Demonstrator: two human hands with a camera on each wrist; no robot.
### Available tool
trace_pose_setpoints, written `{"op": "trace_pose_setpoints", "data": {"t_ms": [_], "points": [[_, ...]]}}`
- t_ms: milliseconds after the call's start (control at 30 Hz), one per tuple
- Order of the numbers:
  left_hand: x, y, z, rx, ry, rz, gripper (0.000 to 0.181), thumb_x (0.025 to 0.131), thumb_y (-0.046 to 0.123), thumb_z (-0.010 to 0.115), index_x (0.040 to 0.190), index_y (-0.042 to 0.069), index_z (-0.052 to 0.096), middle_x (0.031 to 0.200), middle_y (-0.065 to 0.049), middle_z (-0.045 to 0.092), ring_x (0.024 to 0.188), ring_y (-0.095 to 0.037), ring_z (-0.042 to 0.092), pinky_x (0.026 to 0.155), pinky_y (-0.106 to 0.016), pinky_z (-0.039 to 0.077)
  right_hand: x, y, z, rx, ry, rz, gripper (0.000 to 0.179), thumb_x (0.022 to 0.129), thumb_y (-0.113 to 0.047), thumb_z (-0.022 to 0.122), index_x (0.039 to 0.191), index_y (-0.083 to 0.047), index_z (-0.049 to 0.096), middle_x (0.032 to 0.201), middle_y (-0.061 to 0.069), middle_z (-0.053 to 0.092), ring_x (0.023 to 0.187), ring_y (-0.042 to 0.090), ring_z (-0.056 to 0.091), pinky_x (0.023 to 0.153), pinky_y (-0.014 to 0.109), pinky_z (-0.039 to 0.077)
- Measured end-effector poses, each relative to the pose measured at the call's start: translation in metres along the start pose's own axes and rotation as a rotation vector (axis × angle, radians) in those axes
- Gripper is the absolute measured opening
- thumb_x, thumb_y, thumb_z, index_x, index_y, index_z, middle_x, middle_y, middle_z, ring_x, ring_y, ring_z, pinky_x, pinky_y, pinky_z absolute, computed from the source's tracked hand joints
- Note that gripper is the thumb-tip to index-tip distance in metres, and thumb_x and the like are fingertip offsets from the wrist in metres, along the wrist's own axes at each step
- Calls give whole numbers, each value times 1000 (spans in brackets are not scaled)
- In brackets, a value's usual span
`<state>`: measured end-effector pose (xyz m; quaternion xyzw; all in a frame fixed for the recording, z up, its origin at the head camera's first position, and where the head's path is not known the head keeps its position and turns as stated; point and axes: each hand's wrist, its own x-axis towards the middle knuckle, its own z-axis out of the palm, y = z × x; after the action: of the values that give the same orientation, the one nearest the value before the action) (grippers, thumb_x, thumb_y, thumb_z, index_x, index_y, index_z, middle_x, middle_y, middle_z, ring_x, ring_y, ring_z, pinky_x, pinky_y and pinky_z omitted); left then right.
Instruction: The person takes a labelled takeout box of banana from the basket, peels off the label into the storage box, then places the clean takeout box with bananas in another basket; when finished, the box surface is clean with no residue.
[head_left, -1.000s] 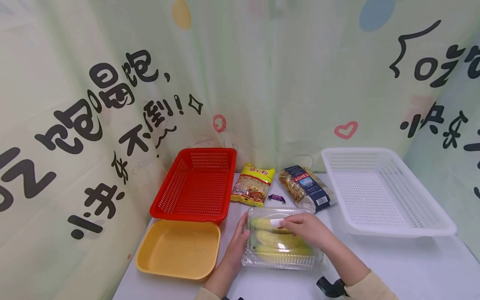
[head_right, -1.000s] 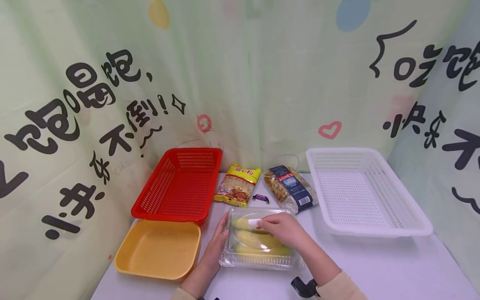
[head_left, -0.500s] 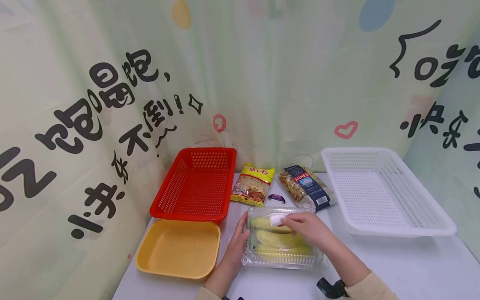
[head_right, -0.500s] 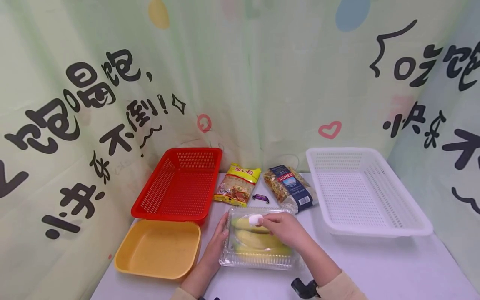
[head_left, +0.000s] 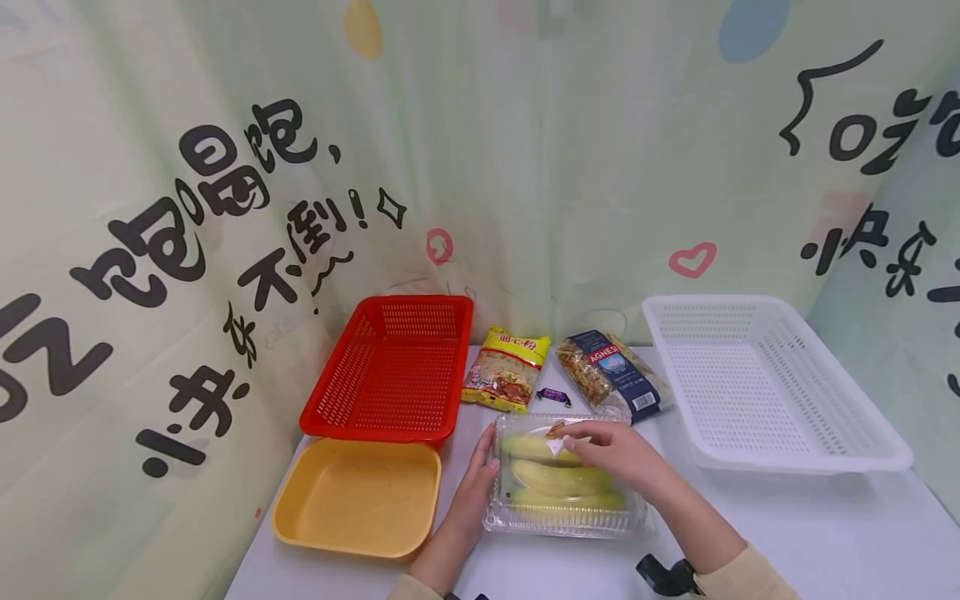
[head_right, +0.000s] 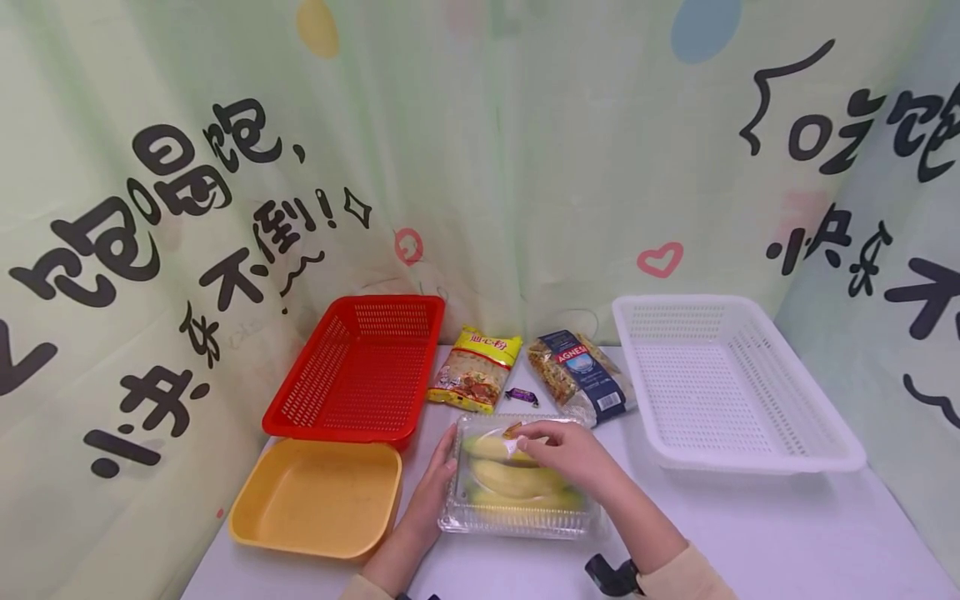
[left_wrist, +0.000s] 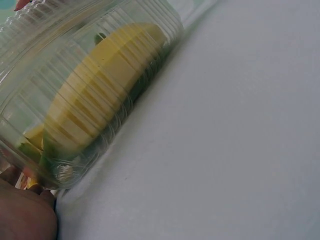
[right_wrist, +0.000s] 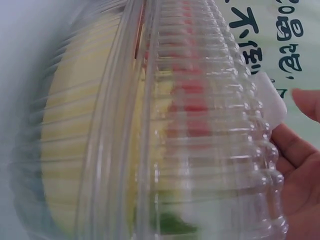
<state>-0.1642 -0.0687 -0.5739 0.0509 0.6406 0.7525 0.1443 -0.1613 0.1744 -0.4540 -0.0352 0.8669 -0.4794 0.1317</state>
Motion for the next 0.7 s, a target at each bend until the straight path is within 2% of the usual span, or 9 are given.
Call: {"op": "trace_pose_setpoints", "data": {"t_ms": [67,167,300,433,567,700], "points": [[0,0,0,2,0,-3,60,101,32,40,157,34,21,168,4,10,155,-29,-3,123,-59,-1,1,0,0,11,17,22,36,98,-43,57,118,-17,72,86,6,67,80,19,55,67,28,43],[-1,1,0,9,1,-10,60,101,34,40,157,35,21,168,5,9,155,-29,-3,122,-60,-1,1,0,0,41,47,35,37,101,-41,51,114,-14,74,74,8,60,77,21,52,64,27,40],[-1,1,0,18,0,-7,60,101,35,40,158,35,20,168,5,9,155,-29,-3,122,-60,-1,1,1,0,77,54,9,32,100,-35,56,110,-12,75,97,7,72,88,18,59,72,28,50],[0,-1,0,26,2,6,60,101,35,40,158,35,20,168,5,10,155,-28,-3,122,-59,-1,1,2,-1,150,6,-42,27,98,-24,60,115,-7,73,124,11,70,109,18,63,88,37,57],[1,-2,0,25,10,0,60,101,35,40,157,36,21,168,6,11,155,-28,-2,122,-59,0,-1,2,-2,208,-37,-79,28,96,-15,60,119,-1,70,128,17,66,108,16,63,92,40,57],[2,-3,0,29,18,-7,59,100,36,41,156,38,22,167,6,12,155,-28,-1,122,-60,0,-2,1,-2,228,-46,-85,29,93,-8,61,119,1,68,128,19,64,98,12,63,86,34,58]]}}
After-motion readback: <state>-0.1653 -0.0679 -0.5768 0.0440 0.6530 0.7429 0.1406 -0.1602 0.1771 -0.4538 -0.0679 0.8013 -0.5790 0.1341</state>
